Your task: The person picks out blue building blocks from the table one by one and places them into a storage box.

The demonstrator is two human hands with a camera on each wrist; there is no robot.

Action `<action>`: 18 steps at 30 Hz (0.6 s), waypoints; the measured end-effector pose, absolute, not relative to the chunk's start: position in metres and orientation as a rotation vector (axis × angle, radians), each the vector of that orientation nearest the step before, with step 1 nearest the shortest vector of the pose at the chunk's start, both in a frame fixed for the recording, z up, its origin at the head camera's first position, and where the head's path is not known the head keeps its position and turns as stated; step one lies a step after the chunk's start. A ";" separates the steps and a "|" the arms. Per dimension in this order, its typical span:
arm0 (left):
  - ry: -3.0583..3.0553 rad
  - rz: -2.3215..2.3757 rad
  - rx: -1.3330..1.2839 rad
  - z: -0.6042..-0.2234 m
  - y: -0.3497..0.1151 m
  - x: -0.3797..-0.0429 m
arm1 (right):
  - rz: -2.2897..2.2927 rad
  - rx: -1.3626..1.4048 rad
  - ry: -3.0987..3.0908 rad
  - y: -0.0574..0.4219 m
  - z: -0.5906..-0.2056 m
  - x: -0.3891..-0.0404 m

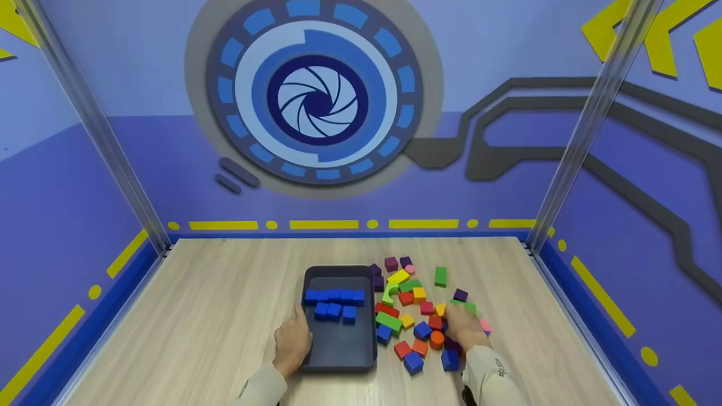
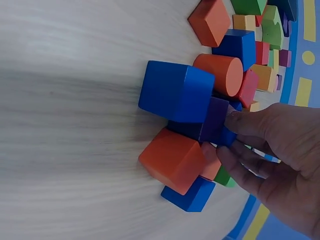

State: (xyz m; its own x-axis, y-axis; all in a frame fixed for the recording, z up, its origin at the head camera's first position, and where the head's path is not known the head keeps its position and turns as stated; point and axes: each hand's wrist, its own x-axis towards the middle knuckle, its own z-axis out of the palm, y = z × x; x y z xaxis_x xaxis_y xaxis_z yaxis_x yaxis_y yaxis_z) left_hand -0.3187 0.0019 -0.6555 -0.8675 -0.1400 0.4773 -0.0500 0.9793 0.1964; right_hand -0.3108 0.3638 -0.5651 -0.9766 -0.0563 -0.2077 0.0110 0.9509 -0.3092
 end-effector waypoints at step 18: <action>-2.690 -0.176 0.150 -0.657 -0.001 -0.319 | -0.384 -0.115 2.967 0.337 -0.520 -0.333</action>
